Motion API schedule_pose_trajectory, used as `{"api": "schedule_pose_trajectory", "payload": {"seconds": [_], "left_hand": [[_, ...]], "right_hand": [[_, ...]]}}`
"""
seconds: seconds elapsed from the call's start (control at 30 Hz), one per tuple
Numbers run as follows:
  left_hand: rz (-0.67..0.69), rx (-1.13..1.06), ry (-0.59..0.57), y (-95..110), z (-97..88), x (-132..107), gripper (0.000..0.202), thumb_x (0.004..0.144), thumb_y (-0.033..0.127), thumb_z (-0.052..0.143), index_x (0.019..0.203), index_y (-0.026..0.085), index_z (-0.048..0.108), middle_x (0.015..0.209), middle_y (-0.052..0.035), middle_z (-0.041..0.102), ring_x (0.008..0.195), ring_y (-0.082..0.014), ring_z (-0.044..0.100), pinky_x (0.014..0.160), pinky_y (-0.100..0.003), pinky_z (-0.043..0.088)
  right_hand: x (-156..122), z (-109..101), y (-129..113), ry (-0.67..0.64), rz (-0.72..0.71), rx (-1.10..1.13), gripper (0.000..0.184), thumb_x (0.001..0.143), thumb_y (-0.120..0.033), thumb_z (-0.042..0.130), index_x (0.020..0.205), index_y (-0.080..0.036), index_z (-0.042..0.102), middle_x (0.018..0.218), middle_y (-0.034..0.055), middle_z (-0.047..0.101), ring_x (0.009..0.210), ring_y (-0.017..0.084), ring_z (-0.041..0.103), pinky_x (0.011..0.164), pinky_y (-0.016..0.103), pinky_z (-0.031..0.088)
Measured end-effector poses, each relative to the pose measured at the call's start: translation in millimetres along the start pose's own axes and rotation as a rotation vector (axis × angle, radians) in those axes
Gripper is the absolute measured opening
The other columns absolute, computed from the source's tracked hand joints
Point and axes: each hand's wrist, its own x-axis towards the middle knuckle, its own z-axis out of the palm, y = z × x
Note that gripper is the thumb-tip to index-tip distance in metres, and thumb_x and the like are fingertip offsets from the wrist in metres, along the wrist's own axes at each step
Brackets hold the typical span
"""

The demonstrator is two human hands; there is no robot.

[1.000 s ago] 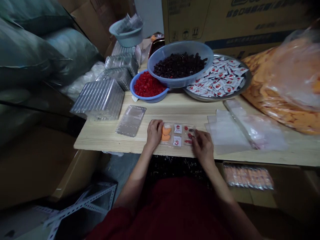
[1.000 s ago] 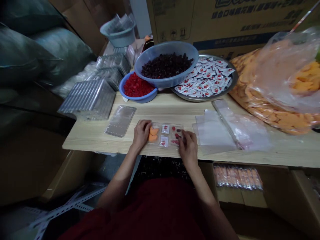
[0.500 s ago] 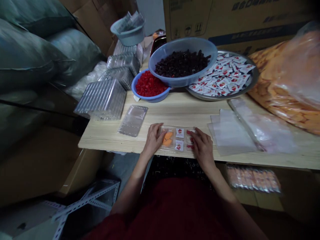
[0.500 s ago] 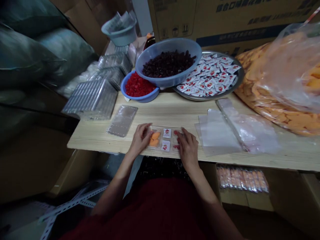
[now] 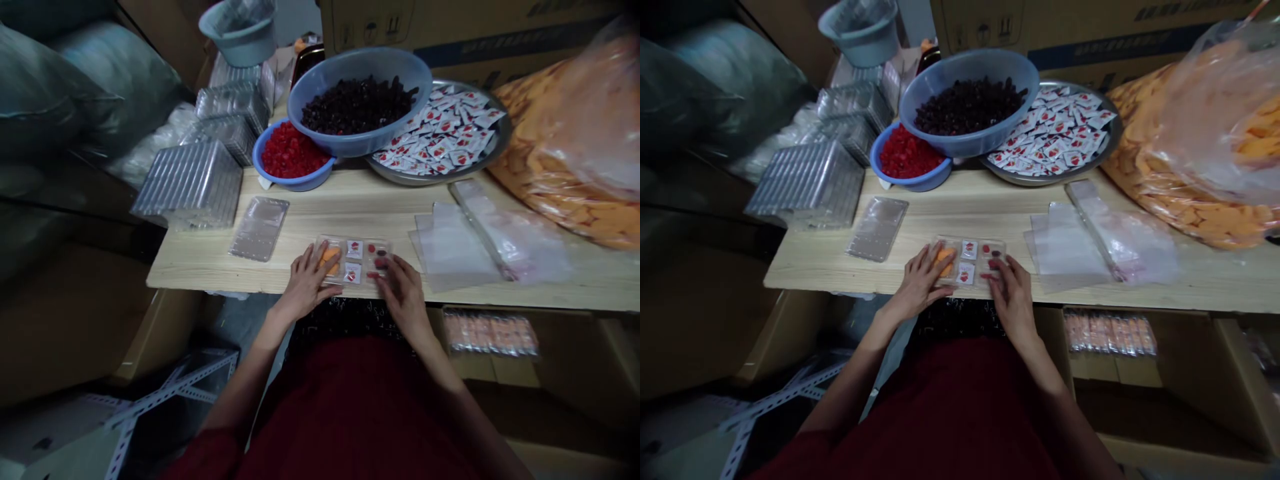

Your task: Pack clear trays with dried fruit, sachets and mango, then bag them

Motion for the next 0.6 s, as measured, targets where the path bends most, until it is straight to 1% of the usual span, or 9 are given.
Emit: {"api": "schedule_pose_trajectory", "payload": {"seconds": [0.1, 0.17, 0.2, 0.23, 0.3, 0.37, 0.43, 0.5, 0.6], "left_hand": [[-0.017, -0.027, 0.059, 1.6, 3.8, 0.1, 0.061, 0.100, 0.047, 0.049, 0.157, 0.036, 0.034, 0.168, -0.0071, 0.022, 0.156, -0.0334, 0.016, 0.120, -0.054, 0.022], [-0.042, -0.076, 0.145, 0.4, 6.0, 7.6, 0.052, 0.103, 0.040, 0.044, 0.155, 0.032, 0.039, 0.165, -0.0091, 0.030, 0.152, -0.0299, 0.026, 0.121, -0.052, 0.025], [-0.057, -0.116, 0.208, -1.0, 7.6, 13.1, 0.049, 0.104, 0.038, 0.043, 0.152, 0.029, 0.042, 0.162, -0.0115, 0.035, 0.150, -0.0283, 0.032, 0.120, -0.050, 0.027], [-0.078, -0.165, 0.287, -3.0, 9.7, 19.2, 0.047, 0.103, 0.037, 0.044, 0.149, 0.024, 0.045, 0.158, -0.0143, 0.040, 0.146, -0.0273, 0.036, 0.119, -0.048, 0.030], [-0.161, -0.284, 0.455, -7.6, 15.7, 31.5, 0.049, 0.099, 0.038, 0.054, 0.143, 0.018, 0.048, 0.149, -0.0186, 0.046, 0.139, -0.0267, 0.045, 0.114, -0.046, 0.038], [-0.295, -0.444, 0.551, -12.0, 22.9, 41.0, 0.060, 0.092, 0.038, 0.065, 0.144, 0.016, 0.045, 0.142, -0.0197, 0.050, 0.123, -0.0249, 0.056, 0.104, -0.043, 0.048], [-0.417, -0.670, 0.535, -14.1, 28.8, 45.7, 0.071, 0.085, 0.036, 0.073, 0.146, 0.018, 0.042, 0.136, -0.0180, 0.055, 0.100, -0.0197, 0.064, 0.090, -0.039, 0.055], [-0.475, -0.938, 0.476, -12.1, 30.5, 45.4, 0.075, 0.079, 0.034, 0.078, 0.144, 0.017, 0.044, 0.123, -0.0142, 0.062, 0.084, -0.0152, 0.064, 0.080, -0.035, 0.056], [-0.523, -1.274, 0.400, -1.0, 22.1, 38.1, 0.069, 0.072, 0.036, 0.083, 0.133, 0.014, 0.058, 0.102, -0.0074, 0.069, 0.081, -0.0143, 0.065, 0.080, -0.031, 0.054]], "right_hand": [[0.2, 2.7, -2.6, -0.010, -0.036, -0.055, 0.041, 0.102, -0.035, 0.050, 0.141, -0.024, 0.057, 0.149, 0.0128, 0.044, 0.139, 0.027, 0.042, 0.116, 0.050, 0.039], [11.1, 5.8, 1.0, 0.008, -0.055, -0.092, 0.042, 0.101, -0.036, 0.051, 0.140, -0.022, 0.058, 0.143, 0.0142, 0.049, 0.133, 0.028, 0.045, 0.113, 0.050, 0.040], [19.3, 7.8, 4.1, 0.017, -0.060, -0.105, 0.043, 0.100, -0.037, 0.052, 0.139, -0.020, 0.058, 0.138, 0.0149, 0.052, 0.129, 0.029, 0.048, 0.111, 0.050, 0.041], [28.7, 10.0, 7.9, 0.028, -0.063, -0.111, 0.044, 0.099, -0.038, 0.053, 0.138, -0.018, 0.059, 0.133, 0.0155, 0.055, 0.125, 0.029, 0.050, 0.109, 0.050, 0.042], [47.8, 14.6, 15.4, 0.049, -0.065, -0.096, 0.048, 0.095, -0.037, 0.057, 0.137, -0.015, 0.059, 0.125, 0.0166, 0.058, 0.118, 0.030, 0.053, 0.106, 0.050, 0.044], [61.8, 18.5, 21.1, 0.057, -0.065, -0.065, 0.052, 0.092, -0.036, 0.059, 0.138, -0.012, 0.058, 0.118, 0.0172, 0.059, 0.112, 0.029, 0.055, 0.103, 0.050, 0.046], [66.5, 20.4, 24.1, 0.065, -0.050, -0.037, 0.056, 0.092, -0.035, 0.058, 0.141, -0.009, 0.055, 0.111, 0.0169, 0.059, 0.107, 0.028, 0.056, 0.100, 0.049, 0.048], [61.9, 19.6, 24.1, 0.070, -0.017, -0.009, 0.060, 0.093, -0.036, 0.057, 0.146, -0.008, 0.051, 0.107, 0.0159, 0.059, 0.104, 0.027, 0.056, 0.100, 0.049, 0.048], [46.9, 12.4, 18.0, 0.065, 0.089, 0.139, 0.067, 0.092, -0.039, 0.061, 0.152, -0.015, 0.044, 0.113, 0.0137, 0.060, 0.103, 0.025, 0.057, 0.100, 0.049, 0.049]]}}
